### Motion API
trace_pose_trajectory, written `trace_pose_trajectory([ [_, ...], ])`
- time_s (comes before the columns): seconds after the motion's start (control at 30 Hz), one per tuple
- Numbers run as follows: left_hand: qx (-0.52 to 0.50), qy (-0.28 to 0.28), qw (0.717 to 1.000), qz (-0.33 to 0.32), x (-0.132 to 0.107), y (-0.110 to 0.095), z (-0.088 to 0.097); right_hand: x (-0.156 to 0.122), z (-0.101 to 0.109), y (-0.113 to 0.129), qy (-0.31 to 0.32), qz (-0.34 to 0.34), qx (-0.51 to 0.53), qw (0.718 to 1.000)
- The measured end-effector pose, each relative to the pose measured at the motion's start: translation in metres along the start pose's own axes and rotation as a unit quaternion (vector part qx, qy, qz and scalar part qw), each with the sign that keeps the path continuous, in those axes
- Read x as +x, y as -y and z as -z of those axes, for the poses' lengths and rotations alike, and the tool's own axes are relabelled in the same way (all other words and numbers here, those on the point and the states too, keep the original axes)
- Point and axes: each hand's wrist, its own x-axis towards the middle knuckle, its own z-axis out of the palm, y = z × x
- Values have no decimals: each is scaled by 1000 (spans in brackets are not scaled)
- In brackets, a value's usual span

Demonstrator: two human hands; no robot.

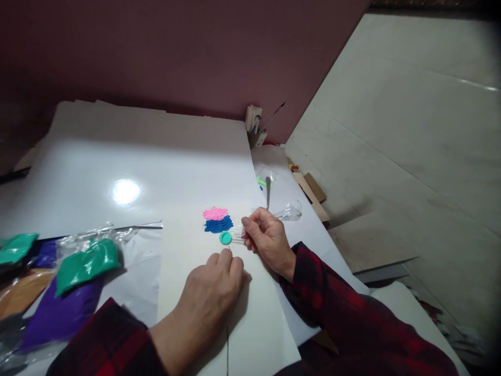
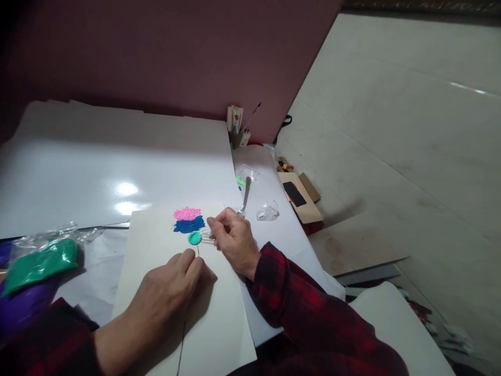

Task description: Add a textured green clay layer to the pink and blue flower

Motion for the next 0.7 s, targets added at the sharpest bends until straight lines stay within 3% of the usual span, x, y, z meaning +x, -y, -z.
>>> trace_pose_trajectory([
  [0.23,-5,32,999,3,1,-1,3,1,1,1,28,14,-16,999],
  [0.47,11,3,1000,7,0,-1,-1,3,1,4,53,25,-39,998],
  [0.7,-7,11,1000,0,0,-1,3,4,2,6,59,37,-101,992],
])
